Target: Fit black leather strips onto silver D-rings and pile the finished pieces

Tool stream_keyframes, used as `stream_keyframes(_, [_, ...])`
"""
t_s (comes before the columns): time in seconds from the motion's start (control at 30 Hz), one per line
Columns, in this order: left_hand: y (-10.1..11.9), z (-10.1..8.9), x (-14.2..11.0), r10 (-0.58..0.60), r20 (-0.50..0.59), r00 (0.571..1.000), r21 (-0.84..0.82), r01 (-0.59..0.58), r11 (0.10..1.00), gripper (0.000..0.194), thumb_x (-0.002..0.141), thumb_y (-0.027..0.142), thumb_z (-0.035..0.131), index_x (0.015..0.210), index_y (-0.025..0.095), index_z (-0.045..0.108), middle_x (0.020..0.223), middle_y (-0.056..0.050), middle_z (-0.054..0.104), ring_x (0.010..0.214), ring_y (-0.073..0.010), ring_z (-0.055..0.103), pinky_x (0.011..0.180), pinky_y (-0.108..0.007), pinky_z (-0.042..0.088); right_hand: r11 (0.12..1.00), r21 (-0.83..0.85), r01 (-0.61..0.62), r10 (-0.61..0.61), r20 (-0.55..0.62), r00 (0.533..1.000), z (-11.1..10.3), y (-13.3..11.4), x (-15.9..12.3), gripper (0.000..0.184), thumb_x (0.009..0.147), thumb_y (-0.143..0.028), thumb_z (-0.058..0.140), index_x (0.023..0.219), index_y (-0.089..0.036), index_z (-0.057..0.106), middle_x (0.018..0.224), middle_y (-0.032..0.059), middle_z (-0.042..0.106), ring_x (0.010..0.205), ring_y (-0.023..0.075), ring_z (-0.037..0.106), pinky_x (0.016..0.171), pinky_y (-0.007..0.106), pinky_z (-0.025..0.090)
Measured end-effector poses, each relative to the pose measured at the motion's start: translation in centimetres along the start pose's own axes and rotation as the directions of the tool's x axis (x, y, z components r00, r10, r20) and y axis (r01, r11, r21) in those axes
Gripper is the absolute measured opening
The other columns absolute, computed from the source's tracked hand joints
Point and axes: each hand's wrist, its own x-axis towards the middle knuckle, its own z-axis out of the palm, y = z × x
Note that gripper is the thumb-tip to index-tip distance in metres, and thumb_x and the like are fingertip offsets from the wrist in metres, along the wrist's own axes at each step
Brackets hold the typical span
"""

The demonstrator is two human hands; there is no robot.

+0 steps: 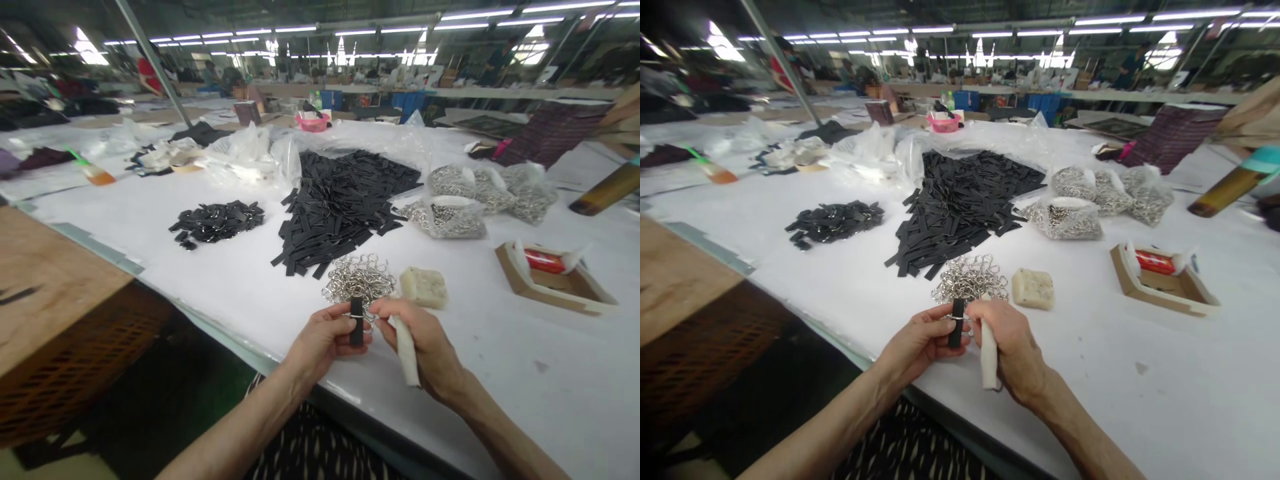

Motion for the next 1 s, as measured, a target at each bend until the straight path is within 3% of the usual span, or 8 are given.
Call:
stream_keyframes(0.1, [0.3, 0.0, -0.1, 0.024, -0.009, 1.000, -0.121, -0.024, 0.992, 0.023, 0.067, 0.003, 0.060, 0.089, 0.009, 0.062, 0.077, -0.010, 0.070, 0.060, -0.0154, 0.064, 0.066, -0.030, 0.052, 0.983, -0.059, 0.172, -0.163, 0.130, 0.978, 0.7, -0.7, 0.2, 0.015, 0.084, -0.011, 0.041, 0.081, -0.019, 0.053, 0.082, 0.0039, 0.062, 0.075, 0.0166, 0.052, 0.065, 0.029, 0.042])
stream_keyframes(0.23, [0.0, 0.2, -0.4, 0.043, -0.012, 0.999, -0.210, -0.045, 0.977, 0.015, 0.069, 0.000, 0.057, 0.079, 0.009, 0.064, 0.078, -0.009, 0.070, 0.063, -0.0133, 0.064, 0.068, -0.025, 0.050, 0.937, -0.195, 0.290, -0.277, 0.095, 0.956, 1.8, -0.5, 0.3, 0.019, 0.086, -0.010, 0.039, 0.079, -0.019, 0.054, 0.086, 0.0066, 0.064, 0.076, 0.0170, 0.052, 0.065, 0.030, 0.043])
stream_keyframes(0.33, [-0.4, 0.4, -0.6, 0.021, -0.021, 1.000, -0.264, -0.026, 0.964, 0.017, 0.067, -0.001, 0.057, 0.077, 0.010, 0.064, 0.073, -0.007, 0.069, 0.061, -0.0130, 0.063, 0.068, -0.026, 0.049, 0.940, -0.201, 0.274, -0.263, 0.079, 0.961, 2.2, -0.3, 0.1, 0.023, 0.088, -0.011, 0.038, 0.075, -0.020, 0.055, 0.080, 0.0058, 0.063, 0.070, 0.0157, 0.052, 0.062, 0.029, 0.043])
stream_keyframes(0.5, [-0.1, 0.4, -0.9, -0.032, 0.074, 0.997, -0.305, 0.053, 0.951, 0.017, 0.066, 0.002, 0.054, 0.080, 0.009, 0.063, 0.071, -0.007, 0.068, 0.059, -0.0138, 0.062, 0.069, -0.029, 0.050, 0.969, -0.134, 0.208, -0.199, 0.079, 0.977, 1.9, -0.7, -0.2, 0.024, 0.088, -0.014, 0.038, 0.072, -0.020, 0.055, 0.074, 0.0044, 0.061, 0.067, 0.0152, 0.050, 0.059, 0.028, 0.041])
stream_keyframes(0.6, [-0.1, 0.3, -0.7, -0.043, 0.013, 0.999, -0.291, 0.045, 0.956, 0.001, 0.070, 0.012, 0.060, 0.071, 0.011, 0.059, 0.066, -0.007, 0.068, 0.057, -0.0159, 0.062, 0.063, -0.030, 0.051, 0.973, -0.083, 0.216, -0.209, 0.081, 0.975, 1.7, -0.9, -0.3, 0.023, 0.088, -0.014, 0.038, 0.071, -0.020, 0.053, 0.073, 0.0039, 0.059, 0.066, 0.0153, 0.048, 0.059, 0.028, 0.039])
stream_keyframes(0.67, [-0.4, 0.4, -0.5, -0.022, -0.034, 0.999, -0.263, 0.013, 0.965, 0.007, 0.068, 0.012, 0.063, 0.066, 0.013, 0.057, 0.061, -0.004, 0.066, 0.052, -0.0149, 0.061, 0.058, -0.029, 0.050, 0.976, -0.052, 0.213, -0.209, 0.079, 0.975, 1.8, -0.9, -0.5, 0.023, 0.087, -0.013, 0.038, 0.070, -0.020, 0.052, 0.072, 0.0036, 0.059, 0.066, 0.0152, 0.048, 0.060, 0.029, 0.039])
stream_keyframes(0.83, [-1.2, 0.8, -0.3, 0.082, -0.098, 0.992, -0.240, -0.103, 0.965, 0.018, 0.059, 0.011, 0.071, 0.068, 0.014, 0.056, 0.058, 0.000, 0.064, 0.048, -0.0146, 0.061, 0.057, -0.030, 0.051, 1.000, 0.010, 0.006, -0.006, -0.036, 0.999, 2.6, -0.6, -1.0, 0.014, 0.084, -0.014, 0.045, 0.074, -0.021, 0.052, 0.075, 0.0025, 0.059, 0.070, 0.0156, 0.052, 0.064, 0.028, 0.042])
stream_keyframes(1.0, [-1.9, 1.4, -0.5, 0.175, -0.093, 0.980, -0.220, -0.192, 0.957, 0.018, 0.062, 0.018, 0.073, 0.072, 0.013, 0.059, 0.069, -0.005, 0.069, 0.061, -0.0178, 0.065, 0.065, -0.031, 0.052, 0.956, 0.117, -0.269, 0.279, -0.082, 0.957, 2.5, -1.0, -0.9, 0.002, 0.082, -0.020, 0.051, 0.081, -0.021, 0.050, 0.070, -0.0011, 0.054, 0.057, 0.0121, 0.048, 0.053, 0.022, 0.039])
